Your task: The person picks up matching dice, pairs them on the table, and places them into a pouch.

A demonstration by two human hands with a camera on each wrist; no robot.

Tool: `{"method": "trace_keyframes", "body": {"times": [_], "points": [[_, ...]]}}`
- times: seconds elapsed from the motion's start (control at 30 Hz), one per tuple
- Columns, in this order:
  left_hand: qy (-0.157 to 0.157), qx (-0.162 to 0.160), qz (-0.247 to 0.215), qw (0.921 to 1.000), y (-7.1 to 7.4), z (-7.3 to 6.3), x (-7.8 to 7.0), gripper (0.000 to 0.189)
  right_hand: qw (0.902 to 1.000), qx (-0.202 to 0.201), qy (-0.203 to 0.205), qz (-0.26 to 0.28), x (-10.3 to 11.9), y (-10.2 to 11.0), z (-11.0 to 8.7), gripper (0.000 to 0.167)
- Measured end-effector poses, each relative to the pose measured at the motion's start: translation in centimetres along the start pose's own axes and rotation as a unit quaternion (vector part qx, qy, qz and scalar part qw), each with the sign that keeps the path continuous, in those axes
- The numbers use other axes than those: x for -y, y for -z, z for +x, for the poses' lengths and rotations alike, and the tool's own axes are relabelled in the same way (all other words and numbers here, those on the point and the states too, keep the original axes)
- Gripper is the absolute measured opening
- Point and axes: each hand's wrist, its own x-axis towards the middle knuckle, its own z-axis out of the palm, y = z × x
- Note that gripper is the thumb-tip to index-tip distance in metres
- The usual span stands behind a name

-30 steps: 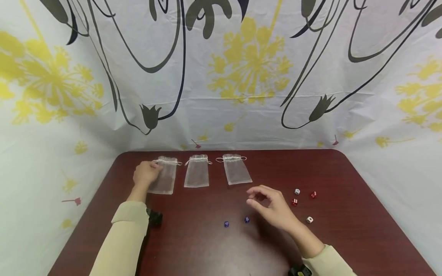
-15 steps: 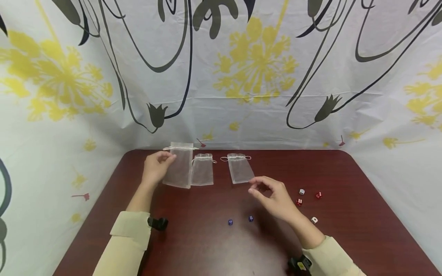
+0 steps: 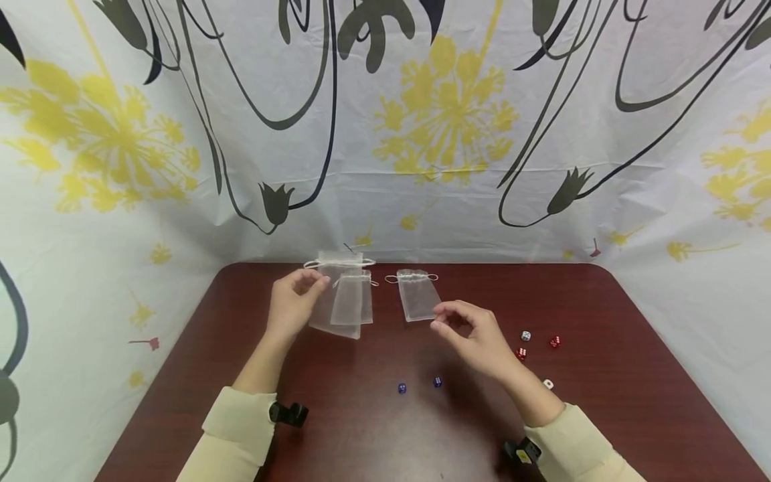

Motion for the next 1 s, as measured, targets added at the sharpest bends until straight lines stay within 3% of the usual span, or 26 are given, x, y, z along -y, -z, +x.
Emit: {"method": "trace_keyframes", "body": {"times": [0.13,0.4,0.63,0.8,1.0], "points": [[-0.021,0.017,-0.031,0.9992,-0.9,-1.1,-0.9,0.013,1.0000,0.001,-0.003,-0.007,0.9,-0.1,0.7,0.021],[-0.025,0.041,-0.066,0.9967,-2.6,-2.9,-2.6,0.009,0.9999,0.008,-0.007,0.013,1.4,-0.4,2.0,0.021],[-0.040,0.067,-0.080,0.9938,-4.0,-4.4,-2.9,0.009,0.9993,0.018,-0.001,0.032,1.7,-0.8,2.8,0.020],[-0.069,0.080,-0.089,0.9904,-4.4,-5.2,-3.0,0.010,0.9992,0.020,-0.009,0.035,2.0,-1.2,3.1,0.017],[-0.101,0.096,-0.058,0.9885,-4.8,-5.7,-2.8,0.012,0.9997,0.000,-0.004,0.022,2.5,-1.5,3.3,0.006]]}}
